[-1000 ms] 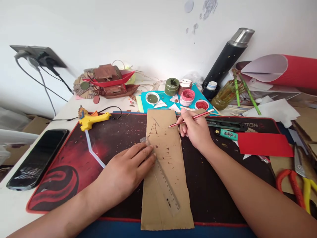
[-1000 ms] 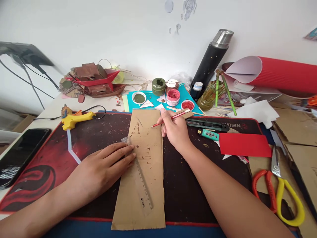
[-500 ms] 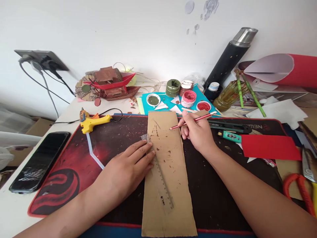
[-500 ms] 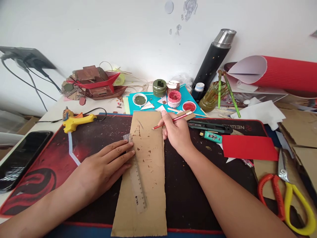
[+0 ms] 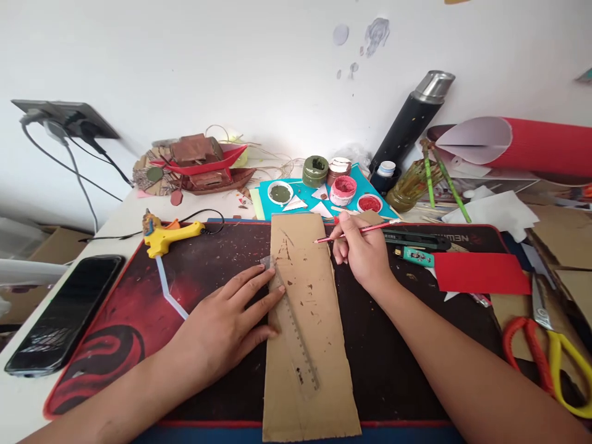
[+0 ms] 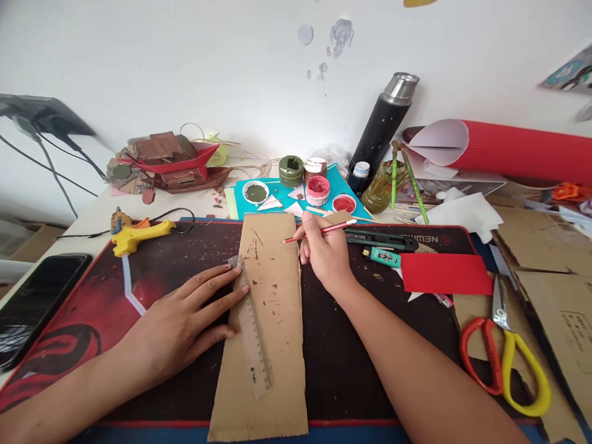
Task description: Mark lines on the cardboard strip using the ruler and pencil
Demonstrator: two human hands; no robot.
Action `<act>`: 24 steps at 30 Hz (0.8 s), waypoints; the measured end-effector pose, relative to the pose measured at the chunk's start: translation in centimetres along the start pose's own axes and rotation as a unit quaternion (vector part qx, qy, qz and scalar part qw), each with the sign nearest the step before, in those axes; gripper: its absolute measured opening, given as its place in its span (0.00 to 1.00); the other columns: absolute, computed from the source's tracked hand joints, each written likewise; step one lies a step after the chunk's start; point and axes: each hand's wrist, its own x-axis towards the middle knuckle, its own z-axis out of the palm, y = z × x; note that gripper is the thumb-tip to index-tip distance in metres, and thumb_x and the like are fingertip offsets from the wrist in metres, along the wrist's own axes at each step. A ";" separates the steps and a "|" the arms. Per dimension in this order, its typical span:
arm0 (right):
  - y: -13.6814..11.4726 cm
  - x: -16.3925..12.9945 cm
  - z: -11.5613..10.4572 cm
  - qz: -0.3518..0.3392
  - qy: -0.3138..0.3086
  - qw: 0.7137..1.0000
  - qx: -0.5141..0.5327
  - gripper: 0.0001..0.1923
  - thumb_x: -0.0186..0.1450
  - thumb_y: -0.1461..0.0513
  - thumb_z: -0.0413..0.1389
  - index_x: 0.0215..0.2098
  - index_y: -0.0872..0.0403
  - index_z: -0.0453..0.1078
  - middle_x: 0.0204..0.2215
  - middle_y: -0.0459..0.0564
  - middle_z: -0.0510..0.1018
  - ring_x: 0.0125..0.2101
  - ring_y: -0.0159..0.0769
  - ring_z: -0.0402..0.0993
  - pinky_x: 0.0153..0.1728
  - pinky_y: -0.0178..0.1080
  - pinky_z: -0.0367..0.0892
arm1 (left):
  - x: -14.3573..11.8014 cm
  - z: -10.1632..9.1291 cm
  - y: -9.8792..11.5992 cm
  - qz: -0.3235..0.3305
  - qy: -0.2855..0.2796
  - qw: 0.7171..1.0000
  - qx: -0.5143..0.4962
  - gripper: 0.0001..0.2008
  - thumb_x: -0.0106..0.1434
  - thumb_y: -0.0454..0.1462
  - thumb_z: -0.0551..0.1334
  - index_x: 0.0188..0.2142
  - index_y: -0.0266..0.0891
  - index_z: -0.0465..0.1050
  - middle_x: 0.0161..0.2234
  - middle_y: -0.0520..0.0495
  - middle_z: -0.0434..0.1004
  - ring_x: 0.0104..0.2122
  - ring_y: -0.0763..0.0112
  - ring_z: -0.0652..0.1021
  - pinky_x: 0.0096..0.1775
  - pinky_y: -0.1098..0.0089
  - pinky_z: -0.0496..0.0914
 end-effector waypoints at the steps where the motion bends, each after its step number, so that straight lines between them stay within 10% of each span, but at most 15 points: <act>1: 0.0 -0.1 0.1 -0.002 0.002 1.000 -0.003 0.32 0.68 0.35 0.66 0.24 0.52 0.75 0.12 0.38 0.63 0.10 0.29 0.65 0.12 0.33 0.58 | -0.2 0.2 -0.2 0.000 -0.003 1.000 -0.008 0.27 0.80 0.51 0.59 0.70 0.38 0.72 0.69 0.34 0.75 0.69 0.47 0.74 0.63 0.47 0.79; 24: -0.4 -1.7 0.7 0.051 0.043 0.996 0.065 0.34 0.63 0.33 0.69 0.23 0.53 0.74 0.10 0.37 0.61 0.09 0.28 0.63 0.11 0.30 0.54 | 0.6 3.2 -0.6 -0.041 0.014 0.998 -0.050 0.34 0.76 0.59 0.61 0.72 0.42 0.69 0.72 0.35 0.71 0.72 0.44 0.70 0.68 0.41 0.73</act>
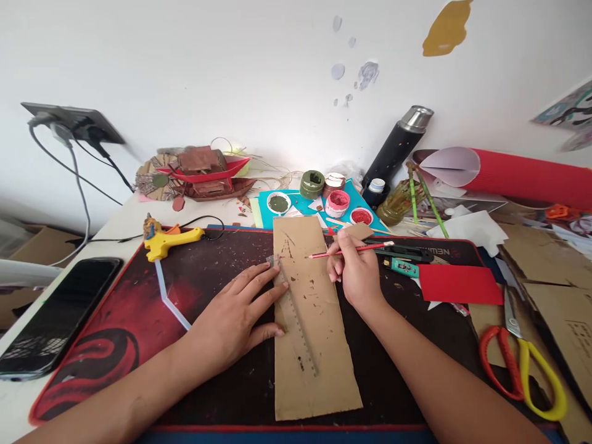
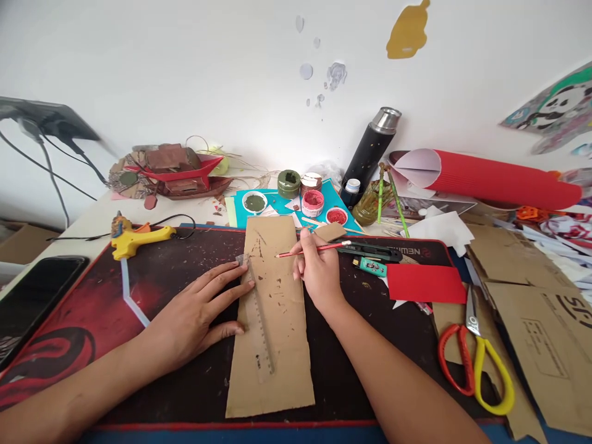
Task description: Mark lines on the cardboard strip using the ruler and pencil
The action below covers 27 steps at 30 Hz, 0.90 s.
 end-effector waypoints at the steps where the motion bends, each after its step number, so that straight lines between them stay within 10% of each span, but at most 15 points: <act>1: 0.2 -0.1 -0.1 0.000 -0.001 1.000 0.004 0.34 0.63 0.34 0.69 0.23 0.53 0.74 0.10 0.37 0.62 0.09 0.27 0.62 0.11 0.30 0.54 | 0.0 0.0 0.1 -0.001 0.000 1.000 0.000 0.34 0.76 0.59 0.61 0.72 0.42 0.69 0.72 0.35 0.71 0.72 0.44 0.70 0.68 0.41 0.73; 27: -0.3 -0.2 -0.3 0.038 -0.091 0.995 -0.030 0.32 0.67 0.36 0.67 0.24 0.53 0.75 0.12 0.38 0.64 0.11 0.27 0.63 0.13 0.31 0.60 | 0.1 -1.0 0.1 -0.027 -0.010 0.999 -0.023 0.32 0.77 0.57 0.61 0.71 0.43 0.68 0.73 0.37 0.70 0.73 0.47 0.70 0.67 0.45 0.74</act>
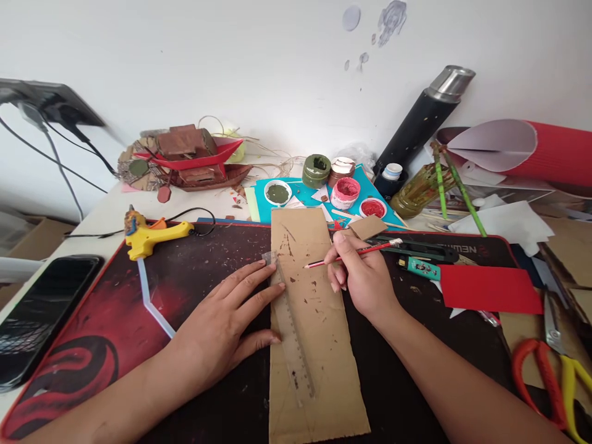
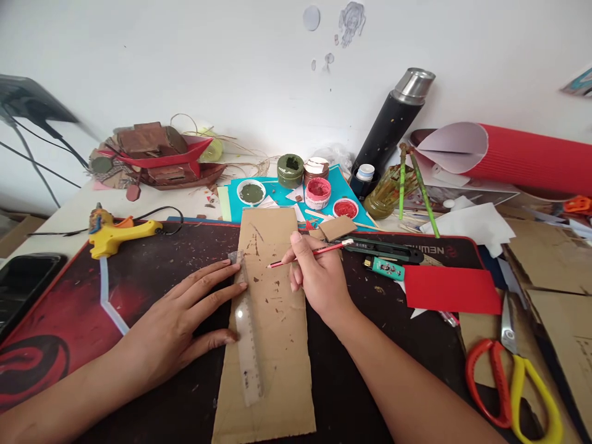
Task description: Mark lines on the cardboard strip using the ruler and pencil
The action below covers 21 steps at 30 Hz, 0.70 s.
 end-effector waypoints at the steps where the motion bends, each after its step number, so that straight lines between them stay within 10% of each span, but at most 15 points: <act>1: 0.0 0.0 0.0 0.003 -0.003 1.000 0.000 0.32 0.67 0.35 0.67 0.25 0.53 0.74 0.12 0.38 0.64 0.11 0.27 0.63 0.13 0.31 0.60 | 0.0 0.0 0.0 -0.001 -0.002 1.000 -0.004 0.32 0.77 0.57 0.62 0.71 0.44 0.68 0.73 0.37 0.70 0.73 0.47 0.70 0.67 0.45 0.74; 21: 0.2 0.1 -0.1 0.007 -0.004 1.000 0.009 0.33 0.65 0.34 0.68 0.25 0.53 0.75 0.12 0.38 0.64 0.11 0.28 0.64 0.13 0.31 0.59 | -0.1 0.0 -0.1 0.000 -0.007 1.000 -0.005 0.32 0.77 0.56 0.63 0.73 0.45 0.66 0.74 0.37 0.67 0.74 0.47 0.68 0.69 0.44 0.73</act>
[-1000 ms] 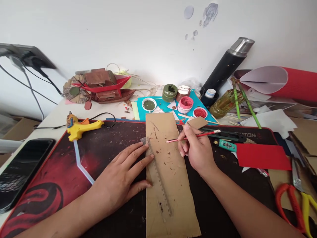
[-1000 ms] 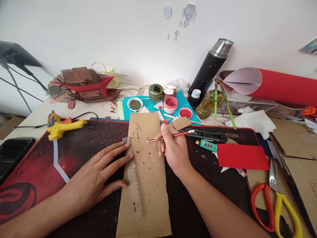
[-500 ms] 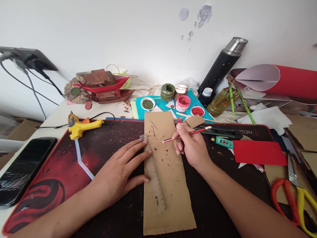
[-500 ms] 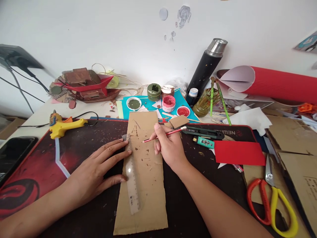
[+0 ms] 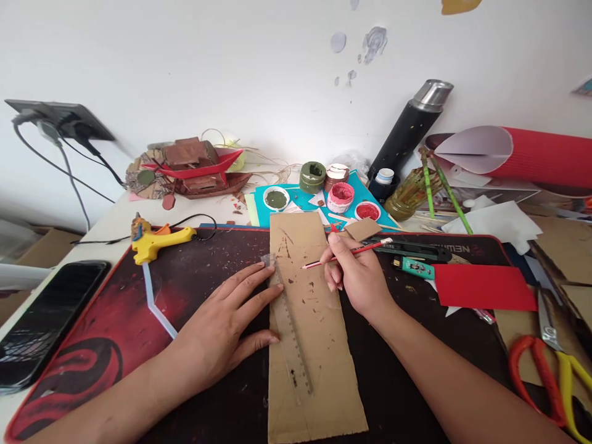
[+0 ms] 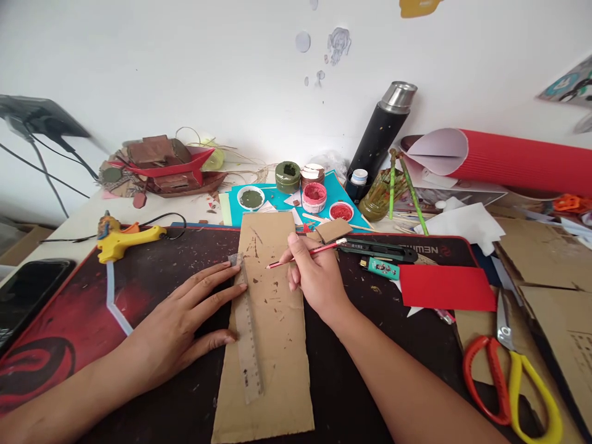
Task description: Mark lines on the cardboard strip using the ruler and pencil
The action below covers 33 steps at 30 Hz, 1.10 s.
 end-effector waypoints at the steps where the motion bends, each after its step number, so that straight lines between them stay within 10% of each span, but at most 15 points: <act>1: 0.0 0.0 0.0 -0.001 0.002 1.000 -0.001 0.33 0.65 0.34 0.68 0.25 0.53 0.75 0.12 0.38 0.64 0.12 0.28 0.64 0.13 0.31 0.59 | 0.0 0.0 0.0 0.001 0.001 1.000 0.002 0.32 0.77 0.56 0.62 0.73 0.45 0.66 0.74 0.37 0.67 0.74 0.46 0.68 0.69 0.44 0.73; 13: -0.1 0.0 0.0 0.002 0.003 1.000 -0.003 0.33 0.64 0.34 0.68 0.25 0.52 0.74 0.12 0.37 0.62 0.11 0.28 0.63 0.12 0.32 0.62 | -0.2 0.2 0.0 0.002 0.004 1.000 0.008 0.33 0.78 0.56 0.62 0.75 0.46 0.65 0.75 0.38 0.67 0.74 0.45 0.67 0.68 0.44 0.74; 24: -0.3 0.8 -1.2 -0.062 0.132 0.989 0.018 0.30 0.67 0.39 0.68 0.22 0.52 0.74 0.11 0.37 0.59 0.09 0.27 0.60 0.10 0.32 0.55 | -0.2 0.2 0.0 0.006 0.009 1.000 0.017 0.34 0.77 0.56 0.62 0.74 0.45 0.66 0.74 0.38 0.68 0.74 0.45 0.68 0.67 0.45 0.74; 33: 0.3 0.7 -1.1 -0.035 0.093 0.995 0.018 0.31 0.68 0.37 0.66 0.24 0.52 0.74 0.11 0.37 0.61 0.09 0.27 0.60 0.10 0.32 0.57 | -0.2 0.1 -0.1 -0.004 0.000 1.000 0.001 0.33 0.77 0.56 0.62 0.75 0.47 0.65 0.74 0.38 0.68 0.73 0.45 0.69 0.67 0.45 0.75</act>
